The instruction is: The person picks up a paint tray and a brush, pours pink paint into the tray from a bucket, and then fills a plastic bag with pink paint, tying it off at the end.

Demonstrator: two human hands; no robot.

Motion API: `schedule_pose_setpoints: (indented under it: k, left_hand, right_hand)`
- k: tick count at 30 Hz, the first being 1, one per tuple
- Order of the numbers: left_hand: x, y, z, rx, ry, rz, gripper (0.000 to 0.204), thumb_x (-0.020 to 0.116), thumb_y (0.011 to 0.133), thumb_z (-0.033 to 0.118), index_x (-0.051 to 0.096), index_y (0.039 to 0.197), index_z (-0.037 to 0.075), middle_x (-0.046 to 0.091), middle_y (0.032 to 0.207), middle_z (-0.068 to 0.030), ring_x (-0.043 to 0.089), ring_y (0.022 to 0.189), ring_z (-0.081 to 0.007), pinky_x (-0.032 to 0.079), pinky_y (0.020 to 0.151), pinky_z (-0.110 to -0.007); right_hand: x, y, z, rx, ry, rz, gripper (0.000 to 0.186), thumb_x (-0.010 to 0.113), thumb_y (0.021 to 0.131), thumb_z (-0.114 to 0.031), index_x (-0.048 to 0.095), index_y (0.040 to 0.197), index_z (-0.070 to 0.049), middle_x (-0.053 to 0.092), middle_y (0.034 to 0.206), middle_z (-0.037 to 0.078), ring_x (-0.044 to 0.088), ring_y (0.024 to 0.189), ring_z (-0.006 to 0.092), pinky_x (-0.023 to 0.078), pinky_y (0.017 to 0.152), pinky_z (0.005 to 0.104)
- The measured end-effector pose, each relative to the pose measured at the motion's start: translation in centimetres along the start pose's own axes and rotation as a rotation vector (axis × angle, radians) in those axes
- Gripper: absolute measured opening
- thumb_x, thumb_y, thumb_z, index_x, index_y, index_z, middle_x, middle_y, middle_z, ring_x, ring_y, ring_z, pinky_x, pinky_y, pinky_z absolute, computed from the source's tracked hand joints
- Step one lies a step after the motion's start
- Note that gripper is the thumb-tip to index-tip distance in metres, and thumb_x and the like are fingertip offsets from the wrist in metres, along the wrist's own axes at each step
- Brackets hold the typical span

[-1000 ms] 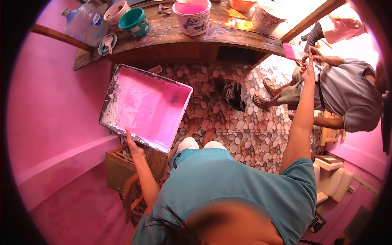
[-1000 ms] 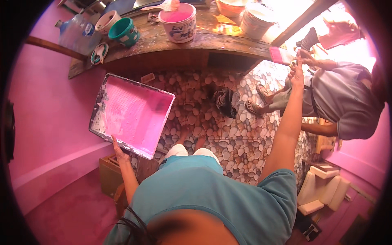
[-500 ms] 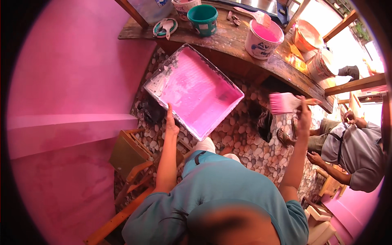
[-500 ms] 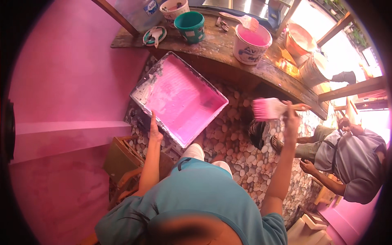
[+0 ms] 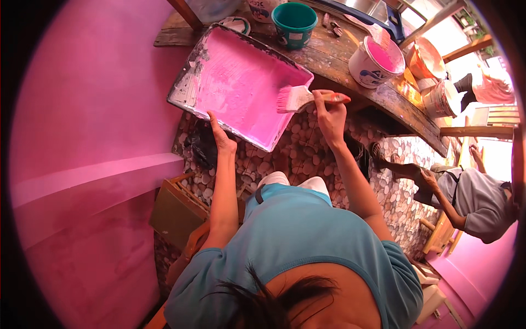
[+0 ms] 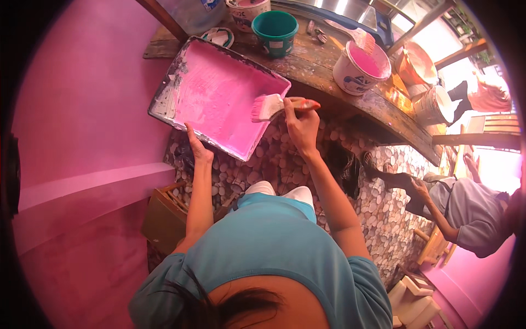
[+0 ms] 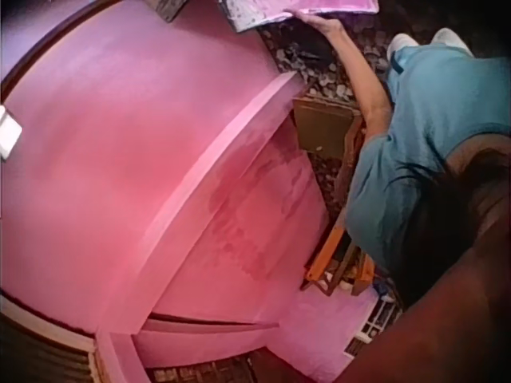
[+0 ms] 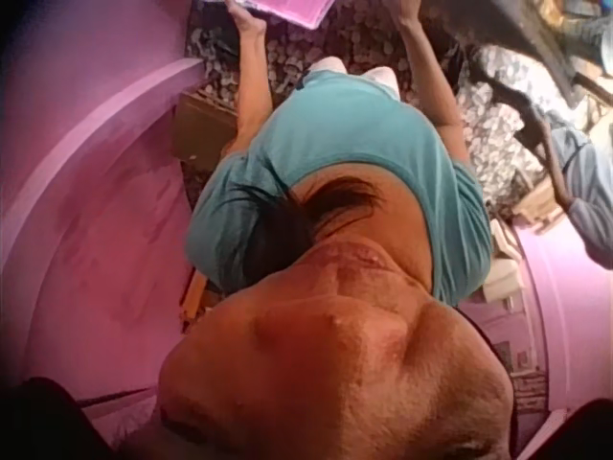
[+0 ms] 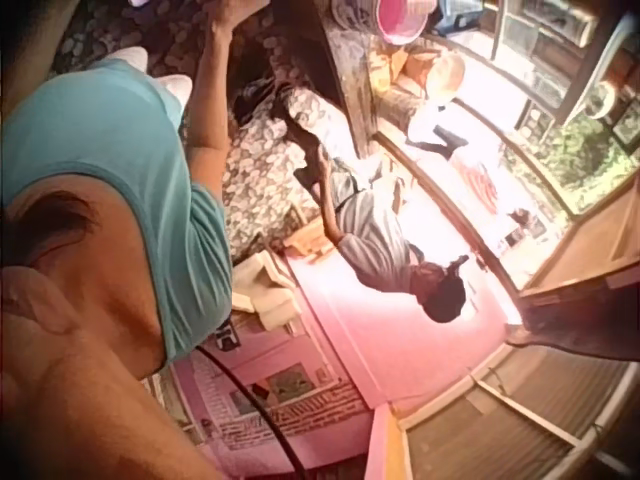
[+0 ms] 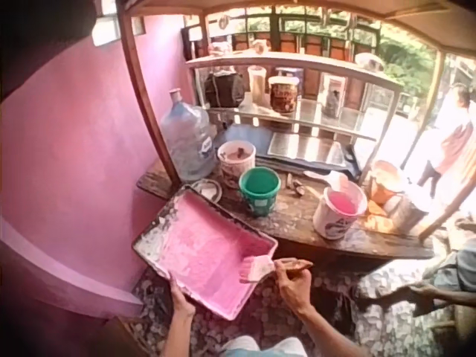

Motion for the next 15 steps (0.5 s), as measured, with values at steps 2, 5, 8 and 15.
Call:
schedule_pose_setpoints:
  k: [2,5,8,15]
  left_hand:
    - [1.1,-1.0,-0.2,0.039,0.065,0.096,0.104,0.052,0.077,0.071,0.010,0.147,0.006,0.015,0.151,-0.0103,0.017,0.138,-0.0252,0.016,0.112,-0.041]
    - [1.7,-0.3,0.4,0.071,0.093,0.174,0.097,0.045,0.082,0.069,0.010,0.147,0.005,0.011,0.153,-0.0085,0.014,0.139,-0.0243,0.013,0.113,-0.039]
    - [1.6,0.5,-0.1,0.118,0.043,0.182,0.089,0.043,0.087,0.064,0.013,0.147,0.006,0.014,0.152,-0.0080,0.017,0.138,-0.0238,0.016,0.112,-0.038]
    - [2.5,-2.0,1.4,0.125,0.053,0.301,0.084,0.044,0.087,0.062,0.017,0.146,0.008,0.023,0.148,-0.0104,0.027,0.133,-0.0271,0.025,0.109,-0.042]
  right_hand:
    - [-0.3,-1.0,0.3,-0.063,0.074,0.034,0.016,0.063,0.089,-0.016,0.064,0.091,0.000,0.060,0.069,0.000,0.052,0.059,0.0040,0.041,0.054,0.0198]
    - [2.0,-1.3,0.8,-0.019,0.192,-0.022,0.012,0.063,0.089,-0.012,0.063,0.091,0.000,0.060,0.068,0.000,0.052,0.059,0.0034,0.041,0.052,0.0184]
    - [3.2,-1.3,2.9,-0.042,-0.029,-0.119,0.013,0.066,0.085,-0.011,0.062,0.093,0.000,0.062,0.068,0.001,0.055,0.061,0.0019,0.043,0.052,0.0194]
    - [-0.1,-1.4,0.5,0.016,-0.124,-0.427,0.052,0.076,0.075,-0.019,0.052,0.120,-0.009,0.055,0.064,-0.001,0.046,0.057,0.0038,0.039,0.055,0.0206]
Point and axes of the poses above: each hand's wrist, its own y-axis towards the middle knuckle, its own x-axis out of the palm, z = x × y, the point moved 2 cm from there along y, towards the middle knuckle
